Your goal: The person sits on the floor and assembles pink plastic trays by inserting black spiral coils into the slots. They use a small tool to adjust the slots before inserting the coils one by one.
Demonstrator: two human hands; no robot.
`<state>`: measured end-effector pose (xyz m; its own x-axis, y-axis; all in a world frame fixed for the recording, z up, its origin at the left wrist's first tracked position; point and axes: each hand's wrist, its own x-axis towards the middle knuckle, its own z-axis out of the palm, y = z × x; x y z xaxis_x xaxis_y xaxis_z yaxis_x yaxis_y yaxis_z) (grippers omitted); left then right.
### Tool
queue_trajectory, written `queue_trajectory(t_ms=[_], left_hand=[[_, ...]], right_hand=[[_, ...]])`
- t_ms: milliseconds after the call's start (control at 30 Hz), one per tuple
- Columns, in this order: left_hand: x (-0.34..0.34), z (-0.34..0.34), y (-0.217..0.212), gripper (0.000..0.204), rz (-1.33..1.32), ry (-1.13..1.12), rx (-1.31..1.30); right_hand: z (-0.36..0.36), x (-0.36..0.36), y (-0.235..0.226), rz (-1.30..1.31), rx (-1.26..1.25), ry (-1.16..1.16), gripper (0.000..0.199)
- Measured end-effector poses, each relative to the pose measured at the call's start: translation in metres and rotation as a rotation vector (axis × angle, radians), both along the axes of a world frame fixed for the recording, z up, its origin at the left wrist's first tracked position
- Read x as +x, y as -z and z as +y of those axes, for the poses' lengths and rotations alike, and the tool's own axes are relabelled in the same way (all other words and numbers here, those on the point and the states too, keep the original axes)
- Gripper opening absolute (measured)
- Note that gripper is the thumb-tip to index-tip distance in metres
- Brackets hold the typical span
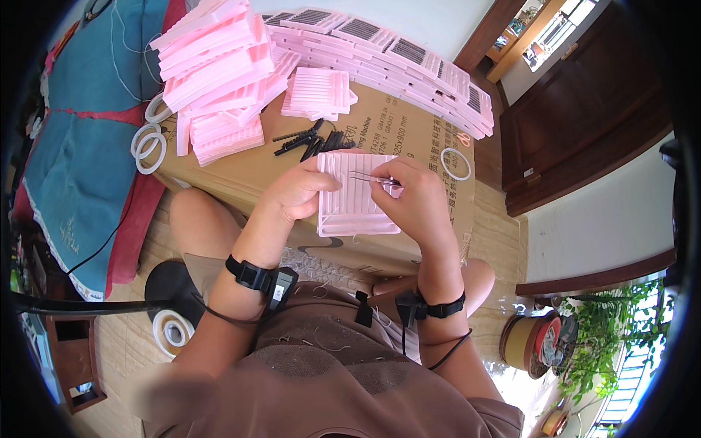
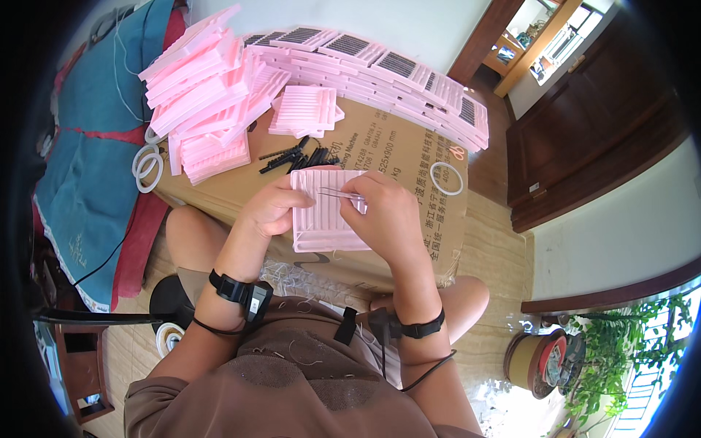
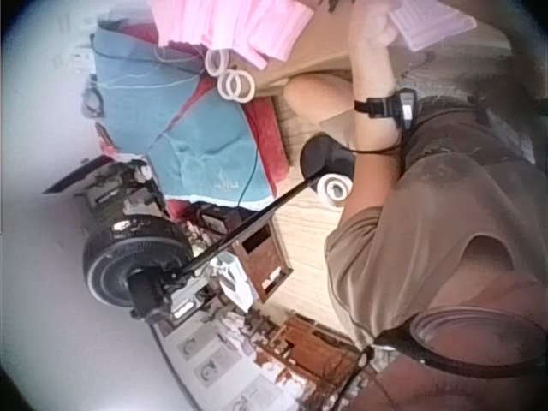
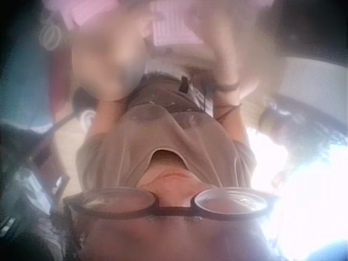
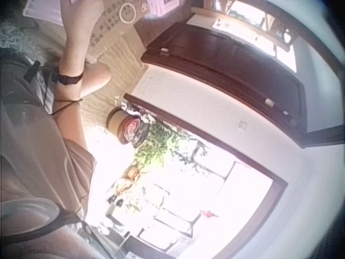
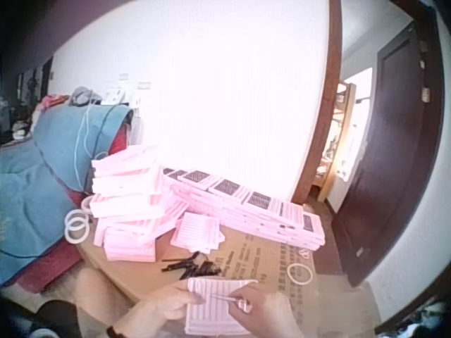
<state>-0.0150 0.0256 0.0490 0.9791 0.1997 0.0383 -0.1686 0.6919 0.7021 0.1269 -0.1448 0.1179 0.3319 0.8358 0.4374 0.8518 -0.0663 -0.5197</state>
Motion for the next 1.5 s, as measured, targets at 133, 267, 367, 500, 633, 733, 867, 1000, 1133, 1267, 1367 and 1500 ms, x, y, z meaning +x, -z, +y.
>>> queue_trajectory(t_ms=[133, 267, 367, 500, 633, 733, 867, 1000, 1133, 1267, 1367, 1500], left_hand=[[0.000, -0.001, -0.001, 0.076, -0.002, 0.004, -0.011], [-0.003, 0.003, 0.003, 0.076, -0.029, 0.004, -0.012], [-0.005, 0.008, 0.009, 0.075, -0.060, -0.091, -0.084], [0.000, 0.012, 0.019, 0.061, -0.083, -0.071, -0.173], [0.005, 0.007, 0.024, 0.062, -0.104, -0.045, -0.194], [0.008, 0.003, 0.025, 0.063, -0.117, -0.034, -0.189], [0.010, 0.000, 0.023, 0.062, -0.093, -0.034, -0.171], [0.008, 0.000, 0.020, 0.061, -0.058, -0.050, -0.141], [0.009, 0.003, 0.019, 0.062, -0.025, -0.097, -0.101], [0.010, 0.003, 0.017, 0.063, -0.124, -0.027, -0.142], [0.011, -0.001, 0.014, 0.062, -0.141, 0.001, -0.135], [0.011, -0.005, 0.011, 0.061, -0.136, 0.007, -0.119]], right_hand=[[0.006, -0.004, 0.000, -0.066, -0.008, 0.012, 0.010], [-0.014, 0.006, -0.017, 0.208, -0.357, -0.212, 0.010], [-0.035, 0.019, -0.029, 0.465, -0.629, -0.699, 0.011], [-0.034, 0.013, -0.022, 0.451, -0.331, -0.417, 0.011], [-0.010, -0.004, -0.007, 0.302, -0.045, -0.030, 0.014], [0.002, -0.010, 0.000, 0.148, 0.018, 0.072, 0.016], [0.011, -0.016, 0.003, 0.112, -0.044, 0.141, 0.014], [-0.005, -0.012, -0.013, 0.237, -0.363, -0.271, 0.014], [-0.025, -0.005, -0.031, 0.388, -0.557, -0.739, 0.013], [-0.005, -0.012, -0.015, 0.375, -0.064, -0.084, 0.014], [0.007, -0.008, -0.003, 0.184, 0.045, 0.044, 0.018], [0.015, -0.011, 0.002, 0.095, 0.004, 0.093, 0.014]])
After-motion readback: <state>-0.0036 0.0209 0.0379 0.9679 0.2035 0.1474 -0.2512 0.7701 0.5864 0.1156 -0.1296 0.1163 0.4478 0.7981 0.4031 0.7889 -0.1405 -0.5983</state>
